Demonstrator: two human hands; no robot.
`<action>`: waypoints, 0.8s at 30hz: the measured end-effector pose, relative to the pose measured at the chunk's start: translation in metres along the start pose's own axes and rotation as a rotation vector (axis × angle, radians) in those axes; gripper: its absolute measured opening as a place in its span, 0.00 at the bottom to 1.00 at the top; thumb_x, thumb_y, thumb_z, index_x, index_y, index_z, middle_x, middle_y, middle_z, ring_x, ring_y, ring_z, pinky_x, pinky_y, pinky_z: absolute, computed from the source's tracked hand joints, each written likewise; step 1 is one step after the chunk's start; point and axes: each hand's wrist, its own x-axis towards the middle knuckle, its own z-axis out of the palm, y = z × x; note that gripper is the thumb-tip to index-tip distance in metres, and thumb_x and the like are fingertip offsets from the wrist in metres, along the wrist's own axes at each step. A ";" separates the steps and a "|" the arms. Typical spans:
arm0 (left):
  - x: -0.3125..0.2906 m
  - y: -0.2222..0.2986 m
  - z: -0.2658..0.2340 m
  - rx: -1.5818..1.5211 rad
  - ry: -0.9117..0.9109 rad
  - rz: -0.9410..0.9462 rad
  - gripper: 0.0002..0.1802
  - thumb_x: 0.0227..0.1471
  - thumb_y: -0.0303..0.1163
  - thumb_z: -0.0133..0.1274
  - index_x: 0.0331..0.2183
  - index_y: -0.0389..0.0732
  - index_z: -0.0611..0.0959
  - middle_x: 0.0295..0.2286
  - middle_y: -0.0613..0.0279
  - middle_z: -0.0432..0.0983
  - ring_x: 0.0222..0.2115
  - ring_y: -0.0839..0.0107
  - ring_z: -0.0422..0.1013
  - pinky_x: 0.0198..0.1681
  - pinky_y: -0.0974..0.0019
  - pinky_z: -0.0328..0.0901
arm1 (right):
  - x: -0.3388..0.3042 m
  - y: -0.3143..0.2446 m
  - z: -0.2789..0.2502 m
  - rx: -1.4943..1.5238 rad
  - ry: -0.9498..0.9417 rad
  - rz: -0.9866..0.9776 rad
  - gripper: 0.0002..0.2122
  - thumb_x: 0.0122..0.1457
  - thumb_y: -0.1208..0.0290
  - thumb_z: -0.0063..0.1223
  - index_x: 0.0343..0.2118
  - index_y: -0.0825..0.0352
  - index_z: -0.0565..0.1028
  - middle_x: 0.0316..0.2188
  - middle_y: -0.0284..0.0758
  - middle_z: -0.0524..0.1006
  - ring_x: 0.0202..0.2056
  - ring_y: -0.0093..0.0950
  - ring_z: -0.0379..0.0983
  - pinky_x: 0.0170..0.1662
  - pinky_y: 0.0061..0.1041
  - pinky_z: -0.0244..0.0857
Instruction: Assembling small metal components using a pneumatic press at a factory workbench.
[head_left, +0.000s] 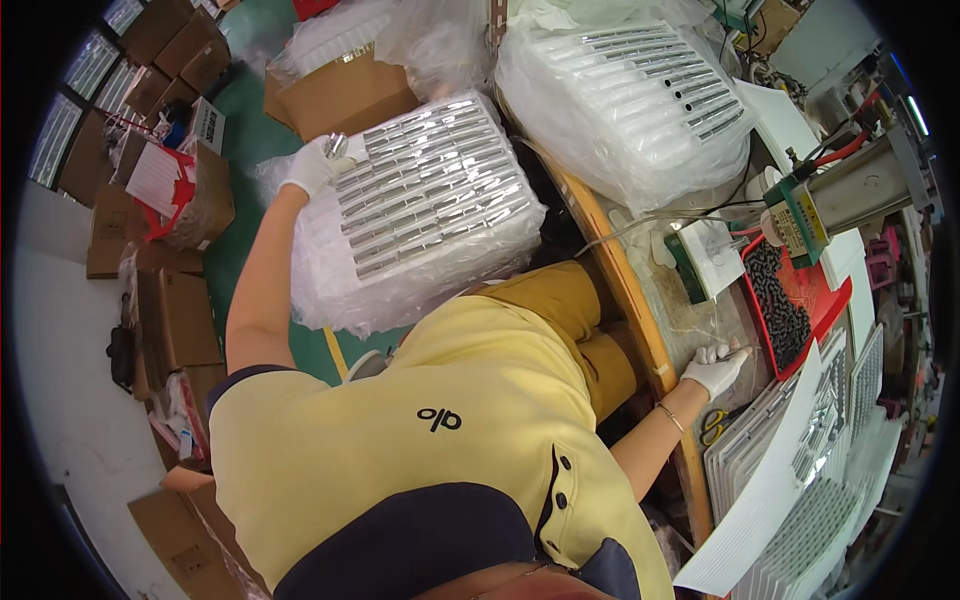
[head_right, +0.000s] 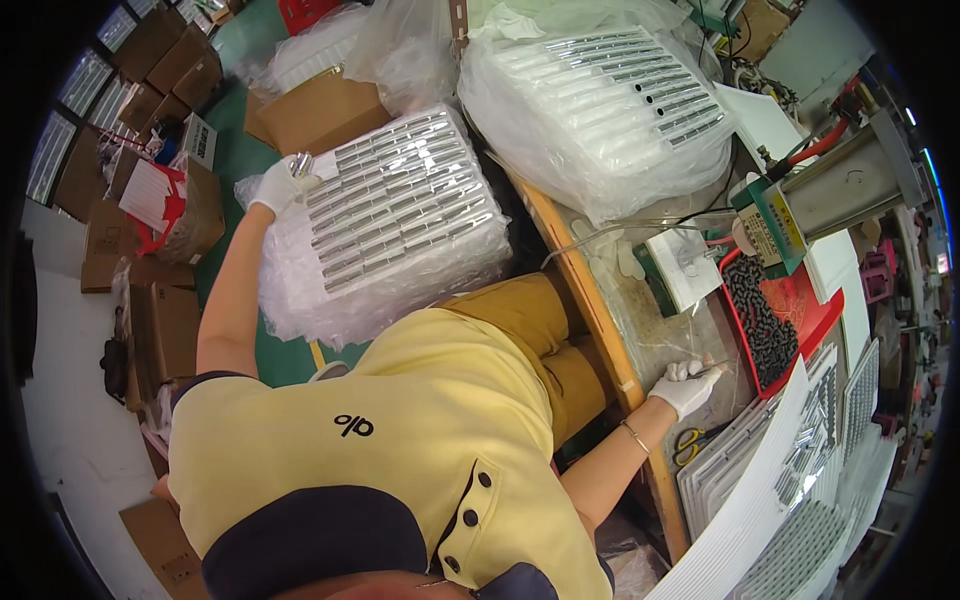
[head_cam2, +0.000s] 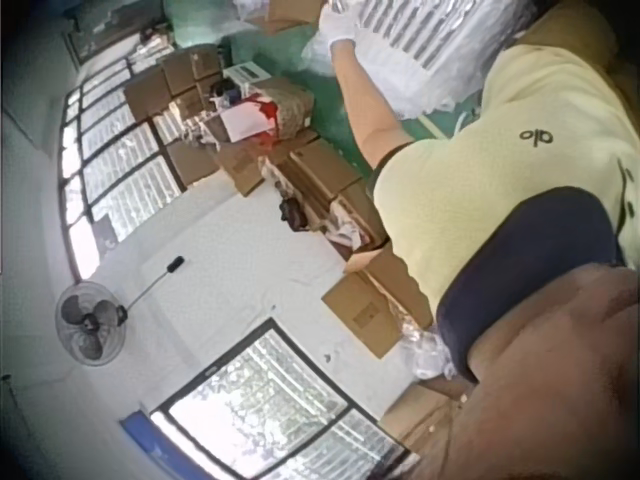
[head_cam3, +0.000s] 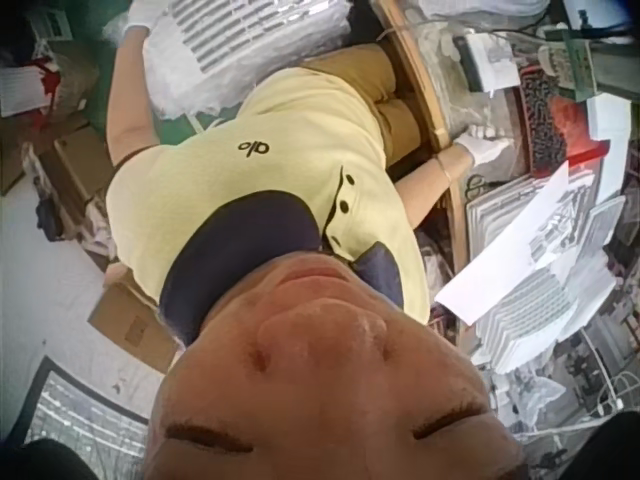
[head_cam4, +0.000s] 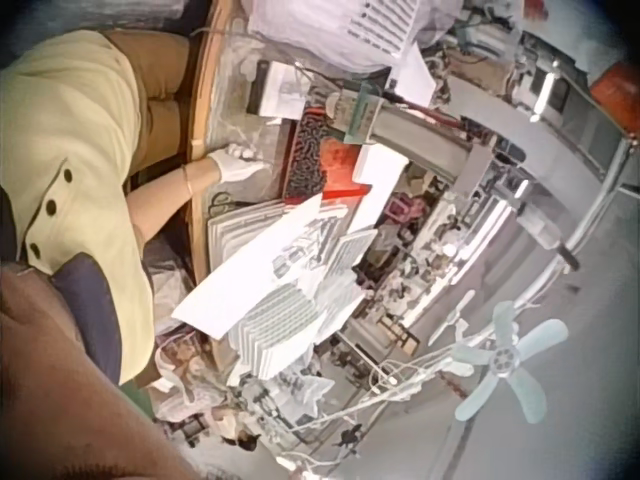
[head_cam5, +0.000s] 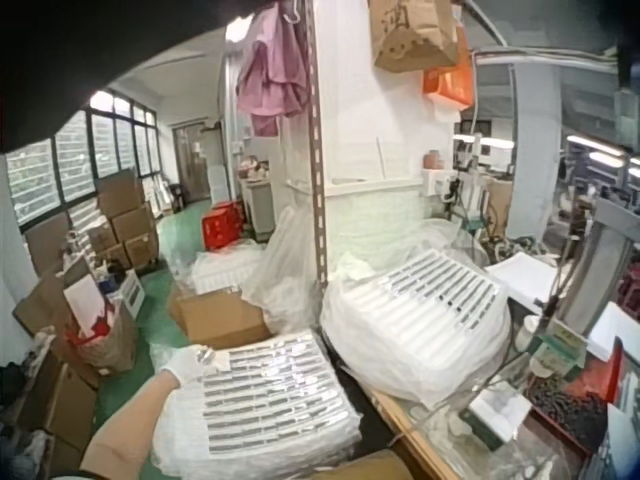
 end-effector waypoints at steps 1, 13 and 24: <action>0.011 -0.013 -0.004 0.124 0.043 0.065 0.25 0.34 0.39 0.64 0.32 0.34 0.74 0.26 0.57 0.74 0.26 0.68 0.70 0.31 0.66 0.64 | -0.001 0.000 -0.001 -0.001 0.006 -0.006 0.18 0.61 0.51 0.37 0.30 0.64 0.66 0.11 0.23 0.53 0.10 0.17 0.42 0.13 0.18 0.37; 0.086 -0.045 -0.003 0.546 -0.318 0.331 0.29 0.32 0.42 0.64 0.36 0.36 0.74 0.35 0.46 0.74 0.38 0.51 0.69 0.40 0.60 0.63 | 0.011 0.002 -0.007 0.012 0.040 0.020 0.18 0.61 0.51 0.39 0.33 0.65 0.66 0.11 0.23 0.53 0.10 0.17 0.43 0.12 0.18 0.38; 0.100 -0.055 0.005 0.483 -0.107 0.141 0.28 0.36 0.45 0.62 0.37 0.38 0.73 0.37 0.47 0.73 0.42 0.52 0.69 0.43 0.57 0.63 | 0.014 0.006 -0.010 0.012 -0.033 0.024 0.18 0.60 0.51 0.41 0.33 0.65 0.65 0.11 0.23 0.53 0.10 0.16 0.43 0.12 0.16 0.39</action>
